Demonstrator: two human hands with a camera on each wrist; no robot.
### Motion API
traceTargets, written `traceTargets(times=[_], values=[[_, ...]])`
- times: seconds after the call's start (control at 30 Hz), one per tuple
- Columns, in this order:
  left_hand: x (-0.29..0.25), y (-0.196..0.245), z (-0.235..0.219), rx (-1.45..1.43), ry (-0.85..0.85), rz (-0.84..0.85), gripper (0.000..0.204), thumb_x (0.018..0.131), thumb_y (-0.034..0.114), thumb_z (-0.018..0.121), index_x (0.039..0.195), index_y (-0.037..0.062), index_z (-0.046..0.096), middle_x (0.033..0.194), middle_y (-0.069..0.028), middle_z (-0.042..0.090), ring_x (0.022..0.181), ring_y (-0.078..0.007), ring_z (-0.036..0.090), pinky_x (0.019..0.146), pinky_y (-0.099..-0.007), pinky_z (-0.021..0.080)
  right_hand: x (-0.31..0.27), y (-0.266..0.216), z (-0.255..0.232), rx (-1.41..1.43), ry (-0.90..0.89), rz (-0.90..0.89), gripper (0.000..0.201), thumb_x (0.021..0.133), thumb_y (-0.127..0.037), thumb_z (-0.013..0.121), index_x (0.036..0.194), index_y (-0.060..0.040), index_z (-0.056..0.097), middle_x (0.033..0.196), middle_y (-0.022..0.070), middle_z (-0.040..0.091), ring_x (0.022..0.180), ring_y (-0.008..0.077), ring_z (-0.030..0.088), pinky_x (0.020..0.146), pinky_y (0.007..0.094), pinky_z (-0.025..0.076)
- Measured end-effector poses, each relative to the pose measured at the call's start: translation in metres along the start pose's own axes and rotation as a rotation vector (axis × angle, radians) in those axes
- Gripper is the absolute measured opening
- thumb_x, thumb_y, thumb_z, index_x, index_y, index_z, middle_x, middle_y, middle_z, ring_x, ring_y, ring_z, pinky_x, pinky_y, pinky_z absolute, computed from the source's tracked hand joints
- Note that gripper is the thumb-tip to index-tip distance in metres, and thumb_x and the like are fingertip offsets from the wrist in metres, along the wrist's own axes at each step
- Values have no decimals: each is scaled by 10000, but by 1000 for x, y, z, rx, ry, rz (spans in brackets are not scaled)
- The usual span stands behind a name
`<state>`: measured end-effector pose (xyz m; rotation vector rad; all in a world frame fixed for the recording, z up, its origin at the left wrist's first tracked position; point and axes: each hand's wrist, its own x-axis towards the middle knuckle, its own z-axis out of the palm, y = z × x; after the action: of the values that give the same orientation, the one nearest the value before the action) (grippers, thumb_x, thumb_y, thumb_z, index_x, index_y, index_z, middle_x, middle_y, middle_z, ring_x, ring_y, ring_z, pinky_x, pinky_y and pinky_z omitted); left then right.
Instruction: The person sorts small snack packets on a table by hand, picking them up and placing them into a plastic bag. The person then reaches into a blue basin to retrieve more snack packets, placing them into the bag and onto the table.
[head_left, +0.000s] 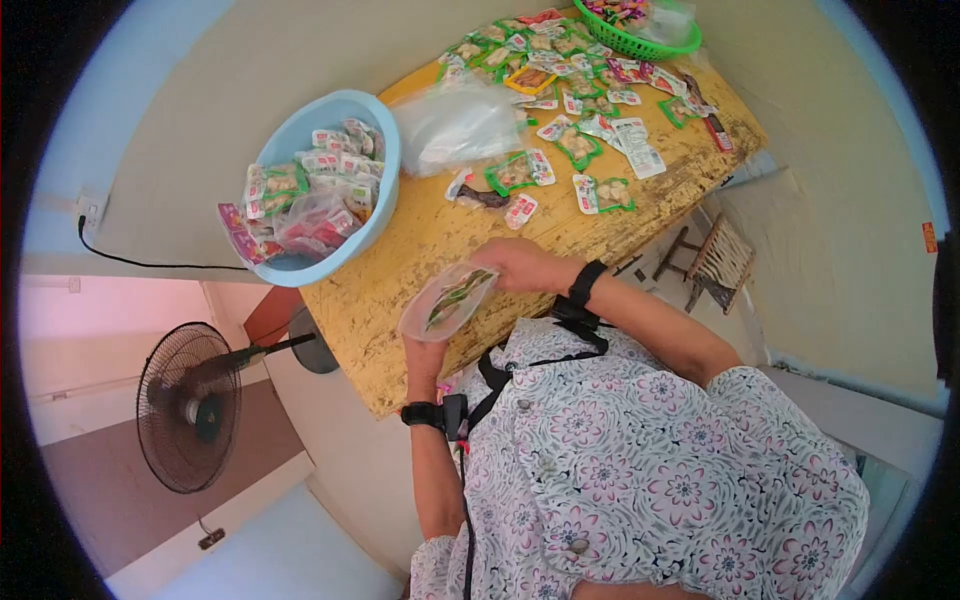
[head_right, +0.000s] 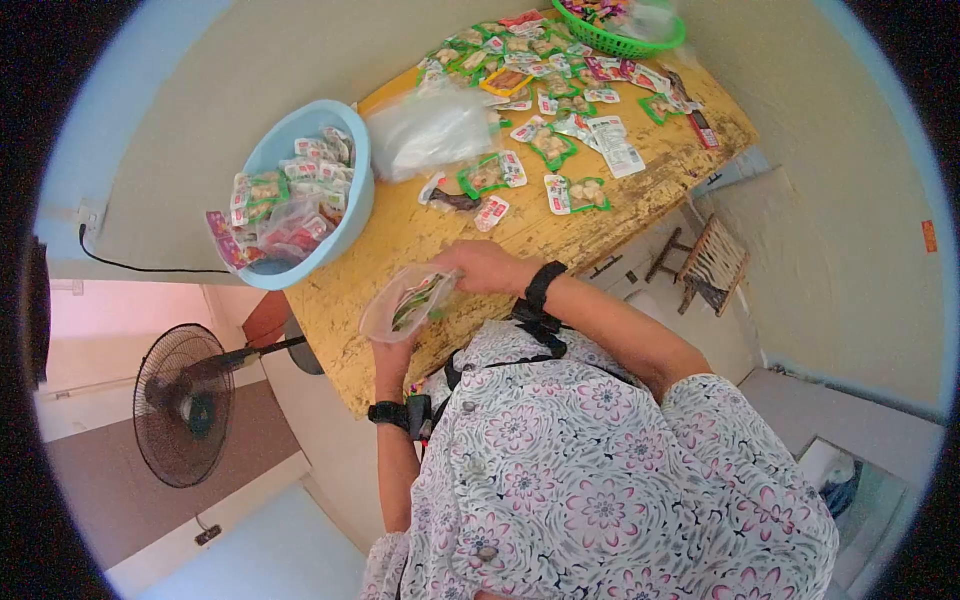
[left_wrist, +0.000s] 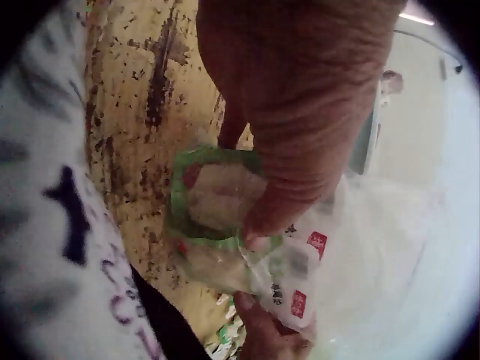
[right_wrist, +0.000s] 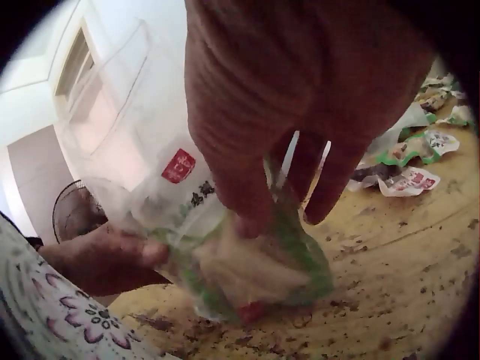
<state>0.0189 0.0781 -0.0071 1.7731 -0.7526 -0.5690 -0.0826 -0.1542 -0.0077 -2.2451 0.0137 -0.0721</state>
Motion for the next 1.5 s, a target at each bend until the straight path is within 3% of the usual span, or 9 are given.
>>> traceTargets(times=[0.13,0.33,0.53,0.6,0.83,0.93,1.03,1.13,1.5], values=[[-1,1,1,43,-91,27,665,783,120,775,1389,44,513,1281,-126,622,1178,-238,588,1012,-373,452,-8,-7,-4,9,28,5,457,739,-131,731,1185,-97,633,1092,143,642,1059,342,586,897,423,480],[3,-1,-3,264,-45,88,574,794,90,744,1337,38,562,1282,-127,623,1174,-247,590,1010,-387,455,-4,2,-10,74,45,-49,377,741,-99,662,1118,-108,670,1039,147,674,1032,357,608,880,448,480],[-1,10,2,-38,39,20,461,817,99,737,1260,22,633,1278,-145,629,1158,-233,607,1010,-359,455,-5,3,-15,34,75,-102,362,796,-127,687,1152,-72,652,1059,139,683,1027,345,620,883,421,495],[4,12,5,40,49,83,491,812,99,749,1282,29,622,1280,-141,628,1161,-230,606,1010,-357,456,-7,-1,-18,8,-6,-4,359,803,-127,688,1155,-63,650,1062,137,683,1035,340,622,890,422,494],[-3,59,-12,53,95,68,427,819,85,751,1229,19,654,1255,-126,643,1168,-231,599,1010,-356,456,-16,-23,-39,241,155,-77,343,852,-189,727,1159,-48,667,998,97,695,970,246,647,863,363,500],[1,59,-18,71,166,167,289,832,55,742,1115,10,700,1119,-100,688,1069,-189,625,948,-326,480,-11,-28,-50,336,165,-80,277,884,-194,713,1113,-39,687,969,73,699,923,180,642,830,325,503],[4,65,-24,-75,177,-29,166,844,38,739,1003,2,710,970,-59,699,931,-130,628,848,-272,488,-3,-28,-56,373,180,-74,202,903,-166,688,1051,-28,699,939,53,700,892,138,631,801,301,502],[9,89,-28,35,249,102,91,851,42,743,917,3,693,864,-18,671,812,-84,594,757,-230,464,3,-44,-69,401,232,-97,157,909,-140,671,1004,-18,699,922,42,699,876,125,626,787,292,501],[10,74,-32,49,243,19,95,881,87,733,916,21,676,855,18,645,773,-51,560,715,-202,441,10,-36,-64,313,268,-128,147,910,-141,660,987,-20,692,935,46,699,877,147,637,787,304,508]])
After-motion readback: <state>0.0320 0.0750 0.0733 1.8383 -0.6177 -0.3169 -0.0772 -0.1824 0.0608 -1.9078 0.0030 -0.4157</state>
